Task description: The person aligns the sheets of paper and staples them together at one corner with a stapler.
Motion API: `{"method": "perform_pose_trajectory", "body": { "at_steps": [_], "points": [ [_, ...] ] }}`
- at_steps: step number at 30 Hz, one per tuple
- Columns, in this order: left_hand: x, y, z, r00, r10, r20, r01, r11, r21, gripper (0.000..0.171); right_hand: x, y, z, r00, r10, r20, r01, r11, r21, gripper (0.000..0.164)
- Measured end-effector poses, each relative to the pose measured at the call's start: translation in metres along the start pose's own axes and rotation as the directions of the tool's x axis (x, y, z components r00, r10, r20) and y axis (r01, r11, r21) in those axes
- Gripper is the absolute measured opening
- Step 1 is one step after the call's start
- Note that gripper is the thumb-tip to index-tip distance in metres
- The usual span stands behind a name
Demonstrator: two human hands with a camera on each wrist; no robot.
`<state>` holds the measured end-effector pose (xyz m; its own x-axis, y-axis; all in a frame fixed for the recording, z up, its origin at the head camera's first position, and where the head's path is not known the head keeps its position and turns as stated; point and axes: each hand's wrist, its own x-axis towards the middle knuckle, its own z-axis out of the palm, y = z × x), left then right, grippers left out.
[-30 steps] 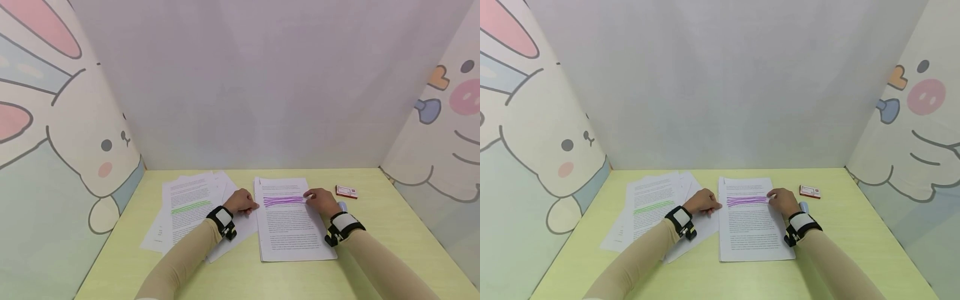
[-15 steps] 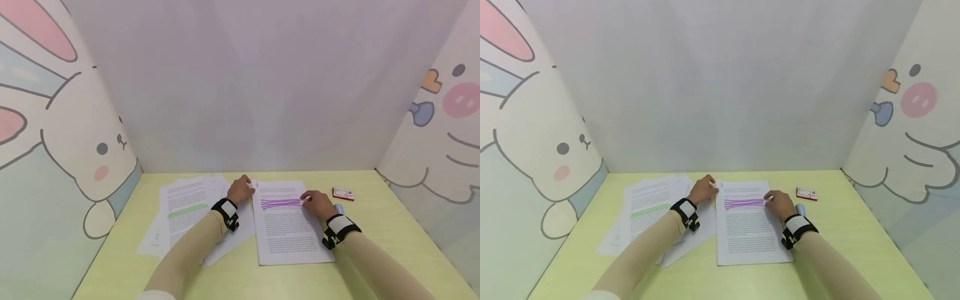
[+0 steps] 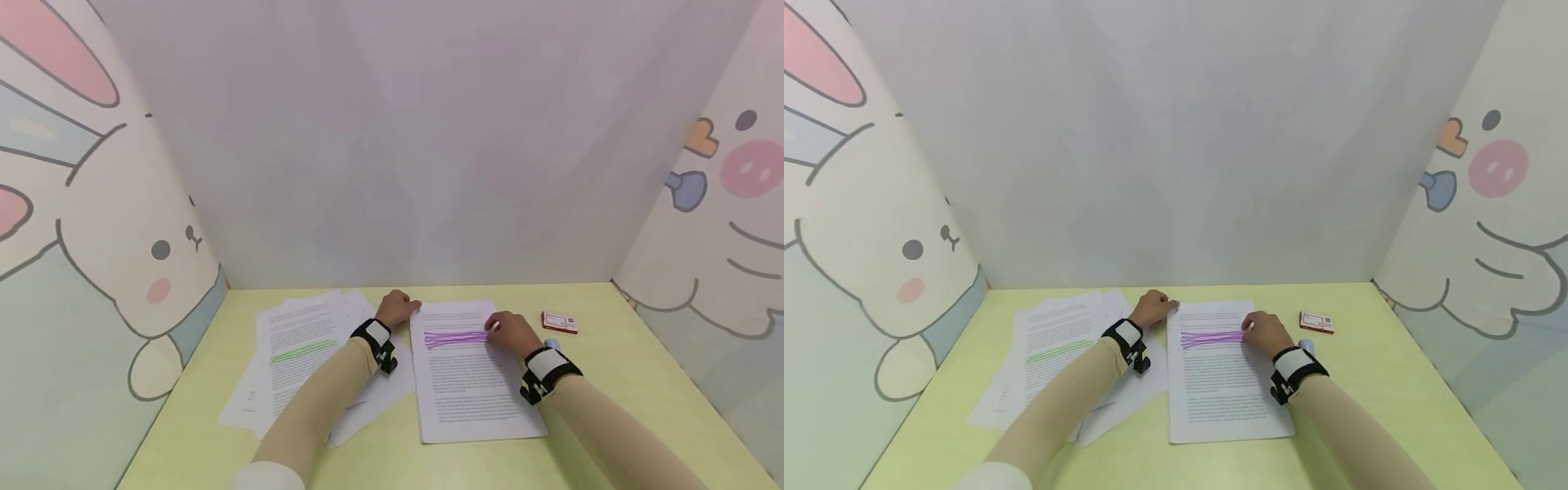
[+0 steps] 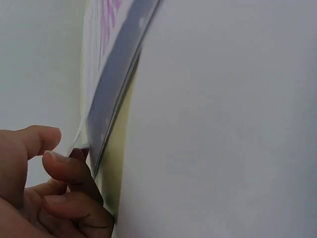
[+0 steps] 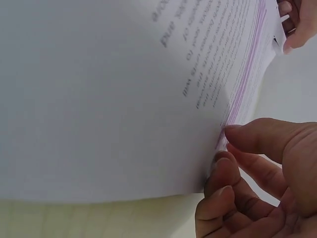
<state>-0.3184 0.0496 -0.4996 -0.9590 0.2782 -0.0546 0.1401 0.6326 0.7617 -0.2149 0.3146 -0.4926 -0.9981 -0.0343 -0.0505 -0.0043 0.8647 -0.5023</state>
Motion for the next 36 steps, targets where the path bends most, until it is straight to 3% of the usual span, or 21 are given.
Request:
{"method": "perform_pose_trajectory", "body": {
  "at_steps": [6, 12, 18, 25, 31, 36],
  "points": [
    [0.001, 0.002, 0.001, 1.000, 0.024, 0.002, -0.024, 0.999, 0.041, 0.050, 0.001, -0.004, -0.002, 1.000, 0.016, 0.018, -0.016, 1.000, -0.002, 0.009],
    [0.002, 0.000, 0.003, 0.998, 0.054, -0.032, -0.047, 0.979, 0.197, 0.016, 0.007, -0.007, -0.004, 1.000, 0.015, 0.019, -0.015, 1.000, -0.007, 0.011],
    [0.004, -0.004, 0.005, 0.999, 0.029, -0.040, -0.018, 0.969, 0.245, 0.030, 0.011, -0.008, -0.003, 0.998, 0.049, 0.041, -0.050, 0.999, 0.008, 0.017],
    [0.008, -0.008, 0.005, 0.998, 0.031, -0.058, -0.013, 0.959, 0.282, 0.034, 0.011, -0.007, -0.002, 0.998, 0.057, 0.038, -0.058, 0.998, 0.026, 0.019],
    [0.003, -0.001, 0.000, 0.999, 0.004, -0.033, 0.006, 0.957, 0.291, 0.031, 0.011, -0.007, 0.001, 0.997, 0.071, 0.040, -0.072, 0.997, 0.020, 0.022],
    [-0.002, 0.002, -0.005, 0.999, 0.032, 0.020, -0.036, 0.955, 0.293, 0.032, 0.010, -0.006, 0.000, 0.997, 0.063, 0.038, -0.064, 0.998, 0.011, 0.023]
  ]
}}
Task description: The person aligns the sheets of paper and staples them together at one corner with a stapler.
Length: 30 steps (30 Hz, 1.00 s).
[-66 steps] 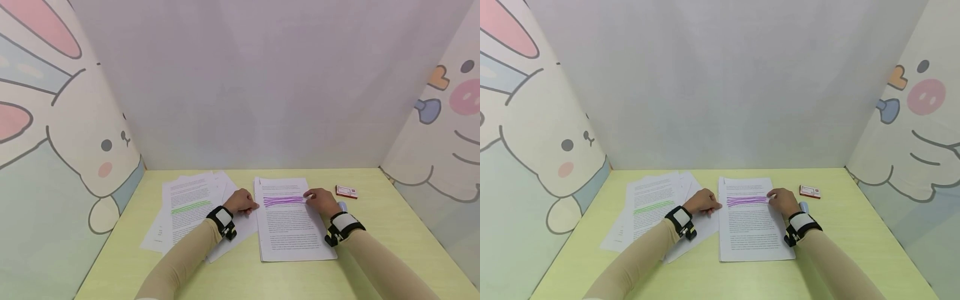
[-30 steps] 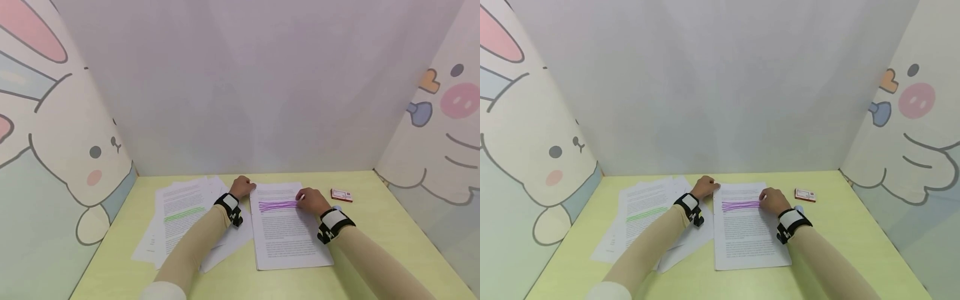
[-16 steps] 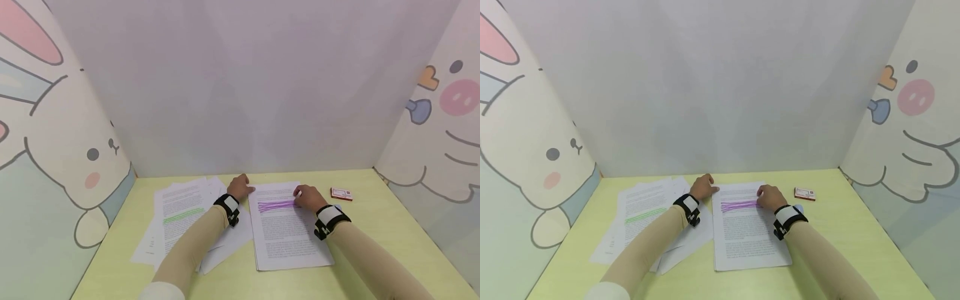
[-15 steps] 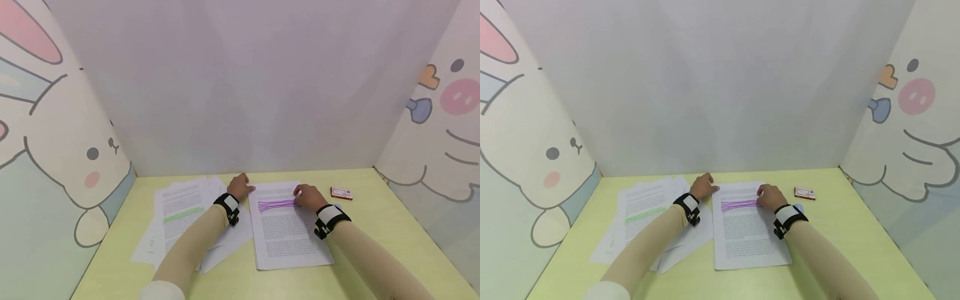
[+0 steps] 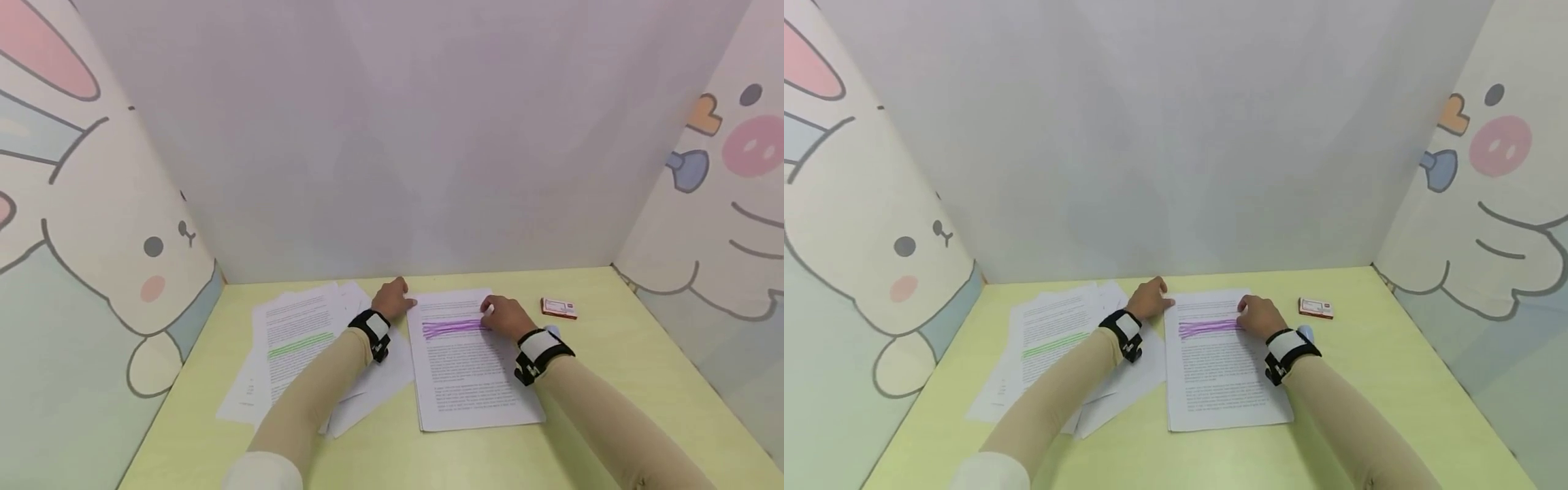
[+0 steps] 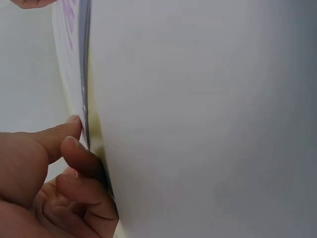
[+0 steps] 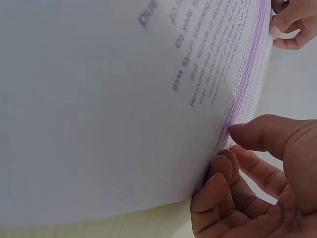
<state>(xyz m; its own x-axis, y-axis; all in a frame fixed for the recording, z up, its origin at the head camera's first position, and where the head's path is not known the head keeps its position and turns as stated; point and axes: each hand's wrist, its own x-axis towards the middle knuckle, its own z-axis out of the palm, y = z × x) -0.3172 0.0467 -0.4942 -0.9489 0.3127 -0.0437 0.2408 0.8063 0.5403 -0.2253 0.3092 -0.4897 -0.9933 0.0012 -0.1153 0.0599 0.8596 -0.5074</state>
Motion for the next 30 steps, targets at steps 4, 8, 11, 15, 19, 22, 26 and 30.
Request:
{"method": "perform_pose_trajectory", "body": {
  "at_steps": [4, 8, 11, 15, 19, 22, 26, 30],
  "points": [
    [-0.012, -0.005, -0.020, 0.999, 0.022, 0.048, -0.020, 0.999, -0.040, 0.037, 0.000, -0.002, -0.002, 1.000, -0.019, 0.000, 0.019, 1.000, -0.005, 0.022],
    [-0.027, -0.019, -0.057, 0.995, 0.032, 0.091, -0.021, 0.993, -0.113, 0.034, 0.002, -0.004, -0.006, 0.999, -0.041, -0.008, 0.041, 0.999, -0.013, 0.022],
    [-0.041, -0.039, -0.086, 0.995, 0.031, 0.093, -0.016, 0.988, -0.155, 0.028, 0.002, -0.005, -0.007, 0.998, -0.057, -0.004, 0.057, 0.998, -0.028, 0.023],
    [-0.063, -0.076, -0.114, 0.998, 0.006, 0.067, 0.007, 0.982, -0.187, 0.021, -0.001, -0.013, -0.005, 0.996, -0.089, 0.011, 0.089, 0.996, -0.016, 0.025],
    [-0.082, -0.111, -0.135, 1.000, -0.021, 0.019, 0.024, 0.985, -0.171, 0.024, 0.000, -0.034, -0.005, 0.989, -0.148, 0.009, 0.148, 0.988, 0.048, 0.025],
    [-0.092, -0.134, -0.147, 0.998, -0.057, -0.035, 0.053, 0.992, -0.111, 0.024, 0.002, -0.055, -0.001, 0.984, -0.176, -0.005, 0.176, 0.980, 0.090, 0.025],
    [-0.104, -0.164, -0.161, 0.978, -0.201, -0.060, 0.198, 0.979, -0.050, 0.023, 0.009, -0.087, 0.013, 0.982, -0.186, 0.008, 0.182, 0.966, 0.184, 0.026],
    [-0.115, -0.186, -0.171, 0.921, -0.390, 0.000, 0.389, 0.920, -0.044, 0.019, 0.014, -0.120, 0.028, 0.983, -0.175, 0.046, 0.151, 0.933, 0.326, 0.028]
  ]
}}
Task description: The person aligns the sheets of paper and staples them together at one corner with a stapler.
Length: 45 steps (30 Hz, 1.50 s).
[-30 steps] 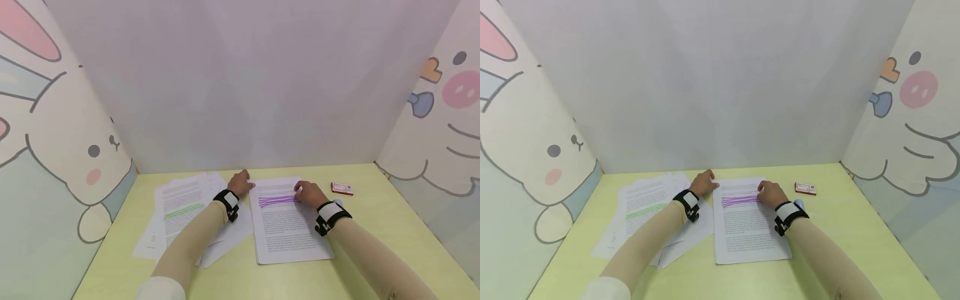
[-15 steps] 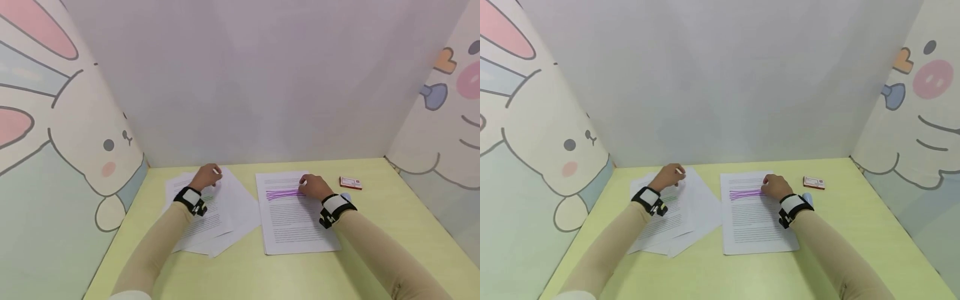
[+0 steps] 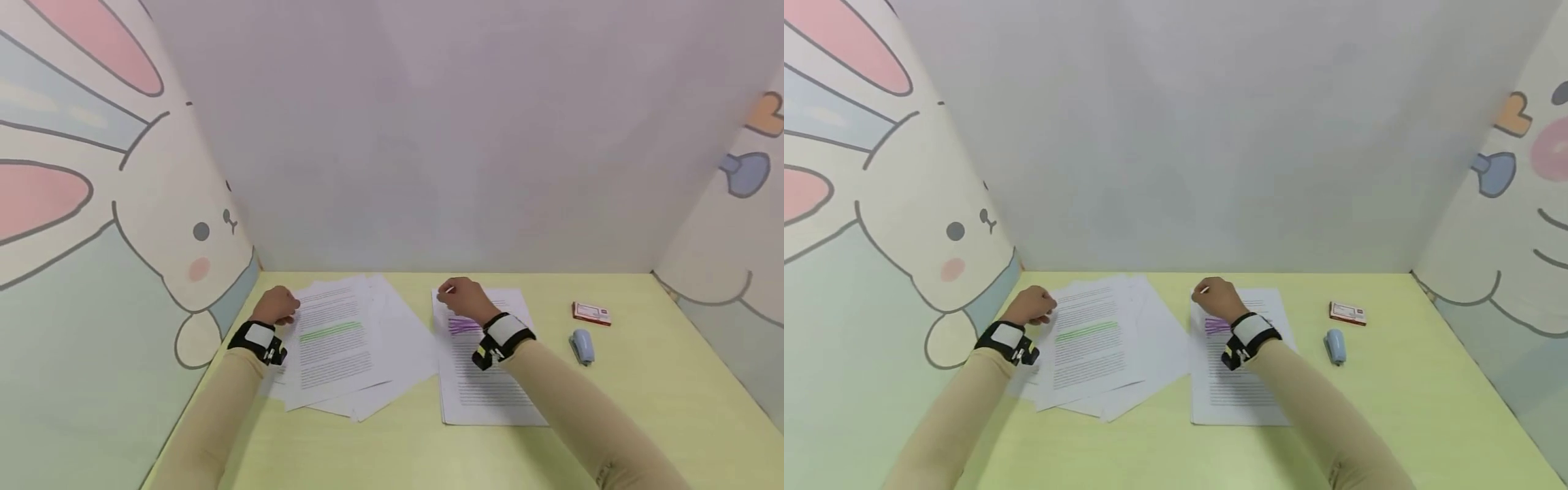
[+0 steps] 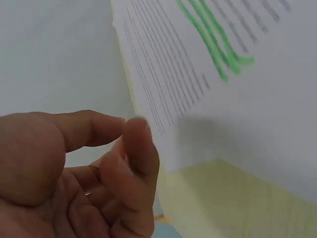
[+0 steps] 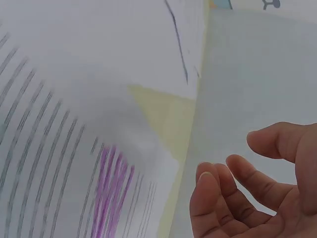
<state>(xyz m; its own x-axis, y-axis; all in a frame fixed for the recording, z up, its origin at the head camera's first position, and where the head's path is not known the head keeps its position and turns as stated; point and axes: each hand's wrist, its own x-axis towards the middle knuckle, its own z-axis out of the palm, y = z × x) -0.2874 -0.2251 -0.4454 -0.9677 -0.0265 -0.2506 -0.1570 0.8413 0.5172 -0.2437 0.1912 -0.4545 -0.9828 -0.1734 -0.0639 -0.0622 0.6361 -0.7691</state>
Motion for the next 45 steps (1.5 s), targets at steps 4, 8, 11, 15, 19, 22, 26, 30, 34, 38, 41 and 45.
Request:
{"method": "perform_pose_trajectory", "body": {
  "at_steps": [4, 8, 11, 15, 19, 22, 26, 30, 34, 38, 41, 45],
  "points": [
    [-0.001, -0.014, -0.001, 0.990, -0.105, 0.097, 0.110, 0.993, -0.048, 0.017, 0.010, -0.020, 0.021, 0.999, 0.035, 0.015, -0.036, 0.993, 0.109, 0.027],
    [0.001, -0.022, 0.006, 0.979, -0.143, 0.147, 0.157, 0.983, -0.092, 0.018, 0.018, -0.031, 0.042, 0.995, 0.093, 0.031, -0.097, 0.980, 0.172, 0.028],
    [0.001, -0.023, 0.011, 0.975, -0.167, 0.148, 0.185, 0.975, -0.121, 0.016, 0.024, -0.033, 0.056, 0.988, 0.143, 0.061, -0.151, 0.972, 0.182, 0.026],
    [-0.001, -0.021, 0.015, 0.970, -0.190, 0.150, 0.215, 0.960, -0.178, 0.014, 0.029, -0.034, 0.070, 0.974, 0.201, 0.103, -0.216, 0.961, 0.172, 0.025],
    [0.000, -0.016, 0.016, 0.967, -0.197, 0.162, 0.230, 0.949, -0.217, 0.015, 0.032, -0.033, 0.077, 0.965, 0.243, 0.098, -0.258, 0.949, 0.183, 0.024],
    [0.000, -0.015, 0.017, 0.966, -0.194, 0.169, 0.233, 0.939, -0.254, 0.016, 0.034, -0.034, 0.079, 0.959, 0.268, 0.093, -0.282, 0.934, 0.219, 0.023],
    [-0.003, -0.014, 0.017, 0.965, -0.185, 0.185, 0.235, 0.924, -0.302, 0.020, 0.036, -0.035, 0.084, 0.953, 0.285, 0.101, -0.301, 0.919, 0.254, 0.022],
    [-0.008, -0.013, 0.017, 0.960, -0.170, 0.221, 0.240, 0.908, -0.343, 0.026, 0.036, -0.039, 0.090, 0.945, 0.307, 0.113, -0.327, 0.904, 0.276, 0.020],
    [-0.009, -0.012, 0.019, 0.953, -0.178, 0.246, 0.260, 0.897, -0.357, 0.029, 0.034, -0.041, 0.093, 0.938, 0.326, 0.119, -0.346, 0.885, 0.312, 0.019],
    [-0.008, -0.009, 0.022, 0.946, -0.195, 0.258, 0.279, 0.894, -0.349, 0.027, 0.031, -0.041, 0.093, 0.937, 0.327, 0.124, -0.350, 0.866, 0.357, 0.021],
    [-0.010, -0.005, 0.021, 0.944, -0.198, 0.265, 0.283, 0.899, -0.336, 0.024, 0.030, -0.040, 0.094, 0.935, 0.331, 0.124, -0.353, 0.848, 0.395, 0.024],
    [-0.011, -0.002, 0.023, 0.947, -0.185, 0.261, 0.267, 0.907, -0.326, 0.023, 0.031, -0.037, 0.097, 0.935, 0.332, 0.124, -0.352, 0.831, 0.431, 0.025]
  ]
}}
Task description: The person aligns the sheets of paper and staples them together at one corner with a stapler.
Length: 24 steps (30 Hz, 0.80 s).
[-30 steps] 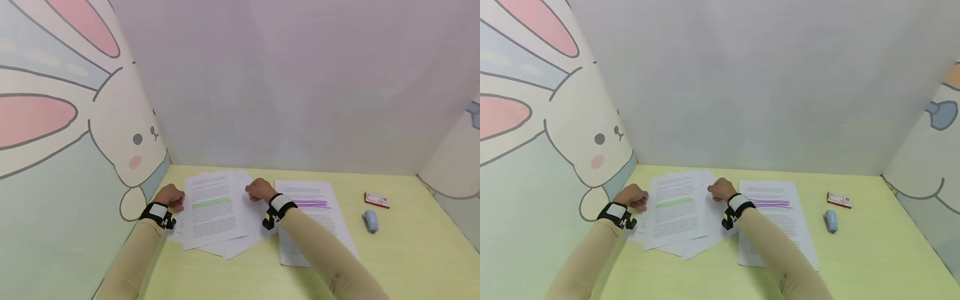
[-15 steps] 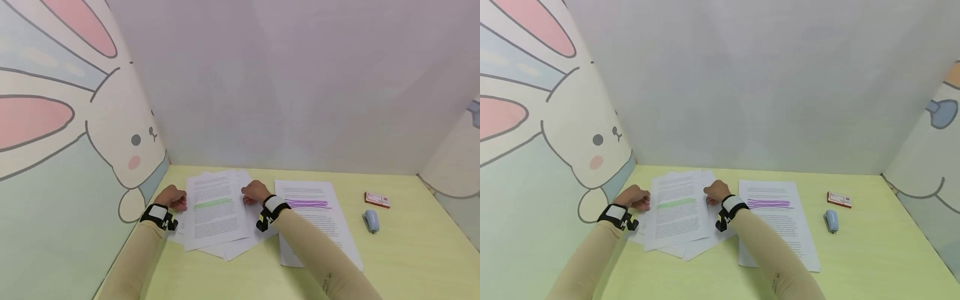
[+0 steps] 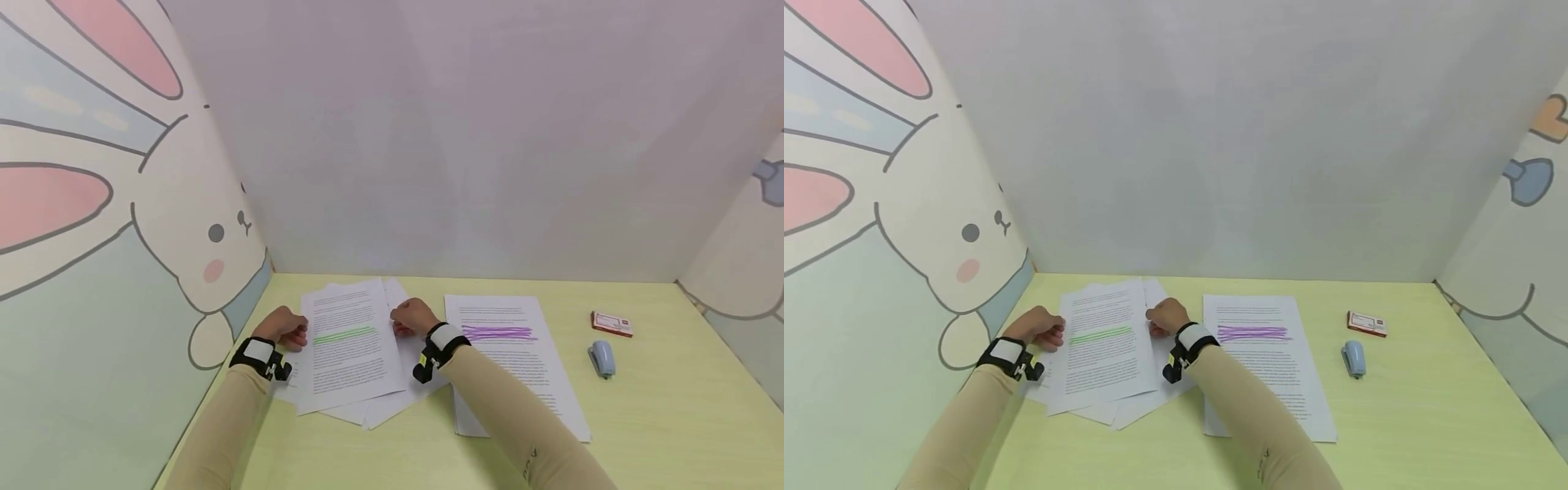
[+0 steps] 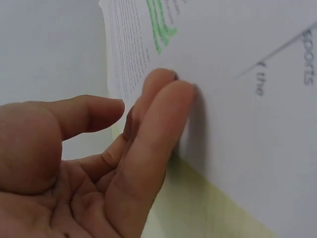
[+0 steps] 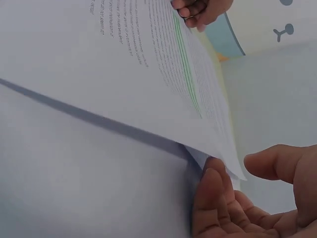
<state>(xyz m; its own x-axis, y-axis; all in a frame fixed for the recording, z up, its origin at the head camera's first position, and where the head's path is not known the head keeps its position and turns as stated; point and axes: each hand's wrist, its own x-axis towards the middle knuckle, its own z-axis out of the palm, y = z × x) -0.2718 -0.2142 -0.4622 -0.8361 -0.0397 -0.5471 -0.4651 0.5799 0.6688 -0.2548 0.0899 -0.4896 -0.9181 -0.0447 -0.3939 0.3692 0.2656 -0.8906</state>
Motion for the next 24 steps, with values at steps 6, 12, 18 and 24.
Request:
{"method": "perform_pose_trajectory", "body": {
  "at_steps": [6, 12, 18, 24],
  "points": [
    [0.001, -0.002, 0.003, 1.000, 0.019, -0.025, -0.019, 1.000, 0.000, 0.022, 0.000, 0.003, 0.005, 0.999, -0.034, 0.029, 0.036, 0.996, -0.076, 0.017],
    [0.008, 0.000, 0.002, 0.999, 0.036, -0.023, -0.036, 0.999, -0.018, 0.021, -0.008, -0.002, 0.005, 0.997, -0.076, 0.009, 0.077, 0.993, -0.093, 0.015],
    [0.010, -0.009, 0.002, 0.996, 0.075, -0.055, -0.076, 0.997, -0.025, 0.017, -0.003, 0.001, 0.010, 0.998, -0.050, -0.030, 0.049, 0.998, -0.050, 0.018],
    [0.010, -0.016, 0.002, 0.990, 0.109, -0.092, -0.115, 0.991, -0.062, 0.017, 0.003, 0.006, 0.011, 0.998, -0.058, -0.014, 0.058, 0.998, 0.030, 0.020]
  ]
}}
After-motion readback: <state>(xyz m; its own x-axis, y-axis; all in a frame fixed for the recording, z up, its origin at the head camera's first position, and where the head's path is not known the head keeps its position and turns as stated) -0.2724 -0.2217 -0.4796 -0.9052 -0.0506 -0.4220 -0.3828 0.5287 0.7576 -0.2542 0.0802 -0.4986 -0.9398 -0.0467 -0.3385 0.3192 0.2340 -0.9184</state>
